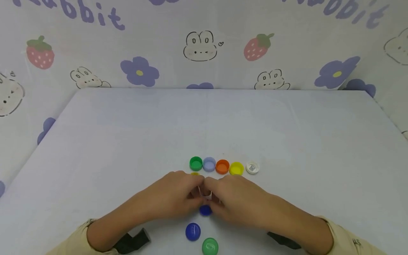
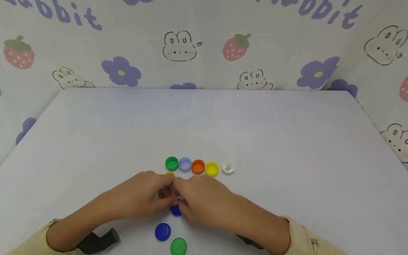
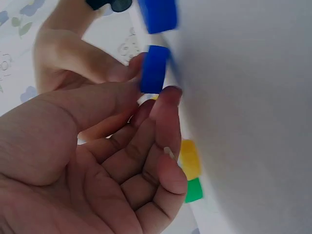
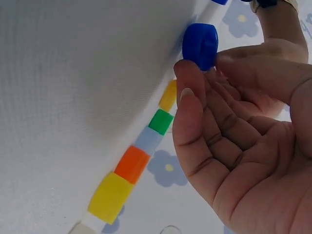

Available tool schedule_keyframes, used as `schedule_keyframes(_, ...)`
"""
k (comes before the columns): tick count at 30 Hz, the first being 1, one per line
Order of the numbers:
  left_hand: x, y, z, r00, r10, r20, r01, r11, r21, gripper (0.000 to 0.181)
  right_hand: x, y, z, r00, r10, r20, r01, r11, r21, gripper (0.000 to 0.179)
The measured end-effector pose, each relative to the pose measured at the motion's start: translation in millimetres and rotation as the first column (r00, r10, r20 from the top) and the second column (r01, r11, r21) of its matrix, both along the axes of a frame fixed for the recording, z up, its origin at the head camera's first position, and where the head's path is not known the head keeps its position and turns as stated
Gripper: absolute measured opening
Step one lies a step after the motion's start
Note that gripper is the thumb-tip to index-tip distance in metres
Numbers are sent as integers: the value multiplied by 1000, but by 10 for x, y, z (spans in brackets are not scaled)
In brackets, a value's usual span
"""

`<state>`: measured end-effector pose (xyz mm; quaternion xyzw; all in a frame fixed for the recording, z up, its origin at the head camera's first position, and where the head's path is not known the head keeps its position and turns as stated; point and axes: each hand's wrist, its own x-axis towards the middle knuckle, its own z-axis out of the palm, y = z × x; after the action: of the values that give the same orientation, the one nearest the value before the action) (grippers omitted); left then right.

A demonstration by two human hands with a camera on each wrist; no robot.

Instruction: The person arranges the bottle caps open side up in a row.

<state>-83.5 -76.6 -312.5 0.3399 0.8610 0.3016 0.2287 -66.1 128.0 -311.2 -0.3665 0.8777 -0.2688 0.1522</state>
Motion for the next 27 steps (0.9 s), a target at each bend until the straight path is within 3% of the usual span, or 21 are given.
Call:
schedule_keyframes(6, -27, -22, -12, 1000, 5, 4, -5, 1000, -27, 14, -26, -13, 11, 1000, 15, 24, -16, 997, 71, 27)
schedule_keyframes(11, -36, -24, 14, 999, 18, 45, -13, 993, -117, 28, -19, -22, 0, 999, 13, 30, -18, 987, 158, 35)
schedule_keyframes(15, -39, 16, 1, 998, 24, 54, -15, 984, -177, 35, -12, -15, -36, 1000, 13, -8, -12, 985, 171, 34)
schedule_keyframes(21, -17, 49, -36, 1000, 11, 9, -9, 982, -191, 33, -27, -24, -68, 1000, 13, -16, -10, 986, 166, 29)
schedule_keyframes(27, 12, 55, -63, 997, 14, -70, -26, 984, -177, 27, -55, -25, -18, 998, -38, -53, 50, 971, 235, 30)
